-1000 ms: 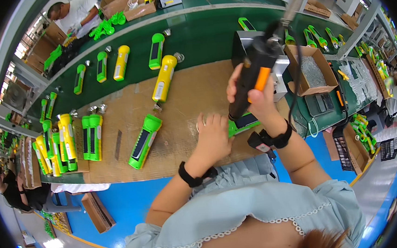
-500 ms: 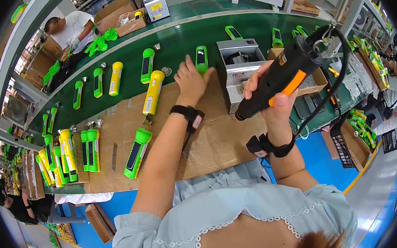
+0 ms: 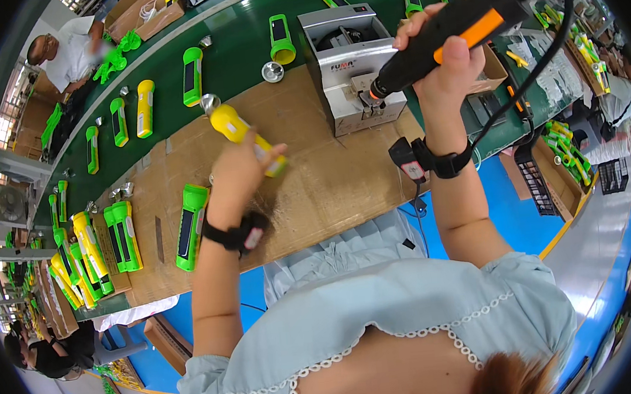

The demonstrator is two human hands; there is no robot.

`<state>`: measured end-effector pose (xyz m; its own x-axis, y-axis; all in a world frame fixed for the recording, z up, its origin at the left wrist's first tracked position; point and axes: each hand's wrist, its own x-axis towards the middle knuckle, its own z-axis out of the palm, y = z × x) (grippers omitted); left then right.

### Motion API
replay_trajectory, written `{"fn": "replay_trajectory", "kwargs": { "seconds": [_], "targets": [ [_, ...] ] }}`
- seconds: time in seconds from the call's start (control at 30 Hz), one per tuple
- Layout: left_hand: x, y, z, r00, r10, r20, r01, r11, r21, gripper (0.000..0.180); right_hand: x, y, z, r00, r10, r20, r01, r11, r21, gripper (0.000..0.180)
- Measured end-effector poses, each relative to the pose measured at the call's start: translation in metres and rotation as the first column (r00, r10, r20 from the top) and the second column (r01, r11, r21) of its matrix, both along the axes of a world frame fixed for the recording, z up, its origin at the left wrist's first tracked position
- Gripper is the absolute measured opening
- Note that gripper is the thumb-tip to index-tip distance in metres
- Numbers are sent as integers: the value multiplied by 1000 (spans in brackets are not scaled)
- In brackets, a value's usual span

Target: Assembling the bodies and components of solar-powered flashlights using an electric screwdriver.

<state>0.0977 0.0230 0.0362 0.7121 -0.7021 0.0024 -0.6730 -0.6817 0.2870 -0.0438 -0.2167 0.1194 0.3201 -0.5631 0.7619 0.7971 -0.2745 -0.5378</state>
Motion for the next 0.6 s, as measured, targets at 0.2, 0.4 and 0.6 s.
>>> {"fn": "replay_trajectory", "kwargs": {
  "seconds": [0.2,0.4,0.6],
  "targets": [
    [-74,7,-8,925,-374,63,379,915,-136,54,6,-3,-2,990,-13,-138,-1,995,-100,51],
    [-84,-7,-8,898,-411,159,431,894,-121,45,-6,11,3,964,51,-262,-50,999,12,63],
    [-85,-13,-24,941,-288,176,330,897,-295,44,-24,28,-14,959,280,-49,-280,960,20,59]
  ]
}}
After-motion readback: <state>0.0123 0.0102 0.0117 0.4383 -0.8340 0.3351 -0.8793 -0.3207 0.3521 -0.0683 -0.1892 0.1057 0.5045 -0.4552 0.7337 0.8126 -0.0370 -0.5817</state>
